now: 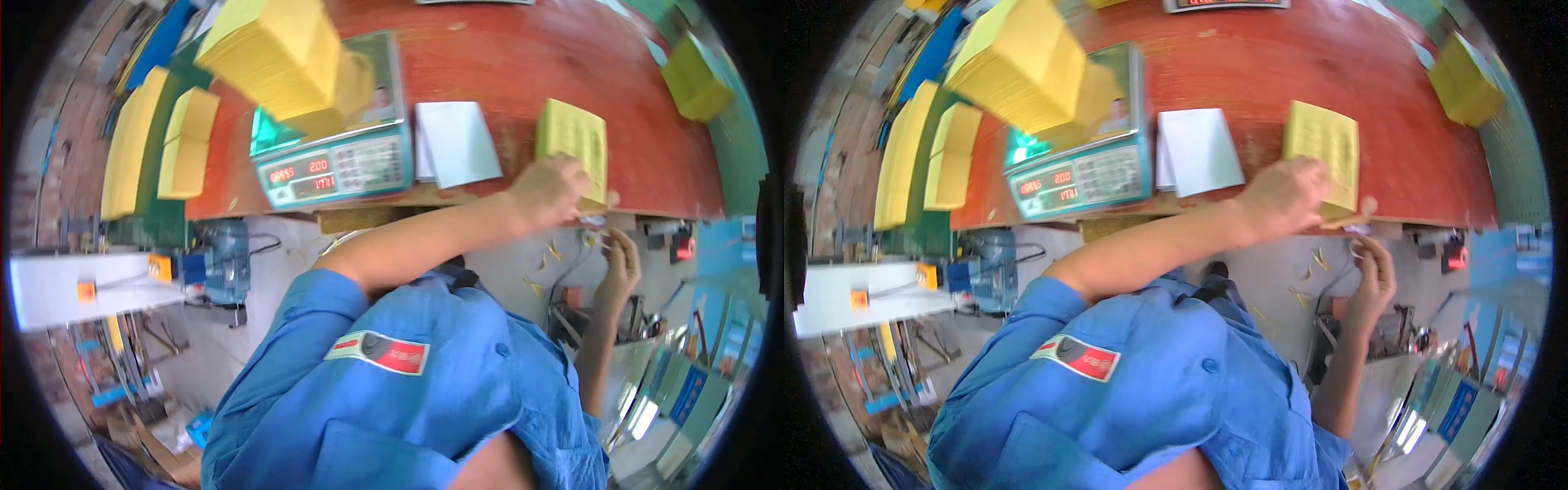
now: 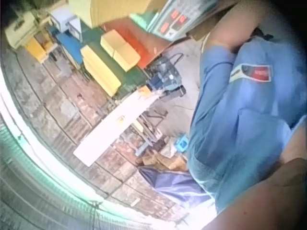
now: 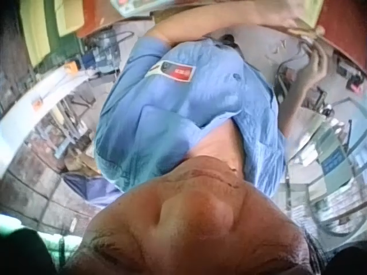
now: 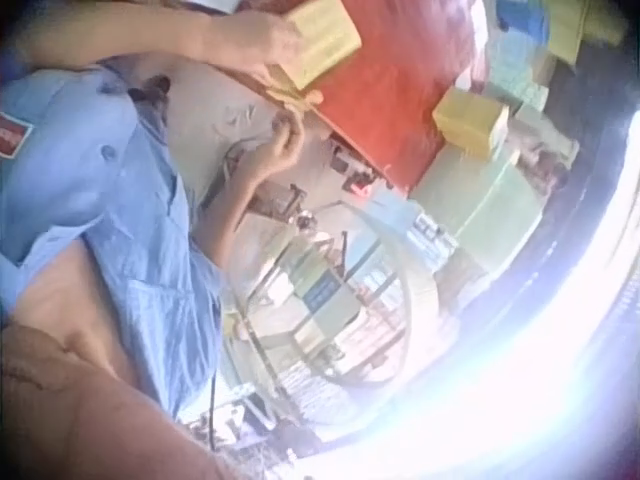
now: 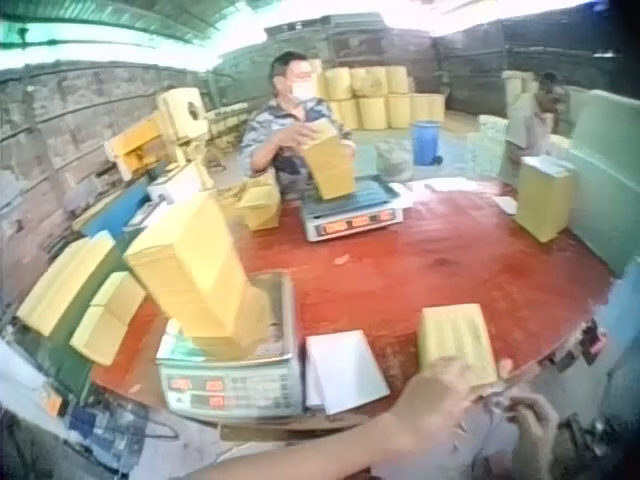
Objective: Weighing and stacking blocks of yellow textured paper on a digital scale.
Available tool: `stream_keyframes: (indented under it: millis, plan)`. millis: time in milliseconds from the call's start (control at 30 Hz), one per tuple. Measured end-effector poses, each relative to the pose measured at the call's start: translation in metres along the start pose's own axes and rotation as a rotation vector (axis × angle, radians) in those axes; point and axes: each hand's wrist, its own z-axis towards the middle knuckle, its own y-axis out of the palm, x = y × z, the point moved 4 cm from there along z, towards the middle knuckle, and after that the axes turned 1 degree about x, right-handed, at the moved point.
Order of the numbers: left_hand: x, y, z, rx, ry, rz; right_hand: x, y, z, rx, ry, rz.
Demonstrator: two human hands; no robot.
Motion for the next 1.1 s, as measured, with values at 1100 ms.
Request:
stream_keyframes:
  millis: [1100]
  plan:
    - [-0.002,0.008,0.015,0.012,0.1,0.179,0.043,0.011,-0.016,0.02,0.283,0.403]
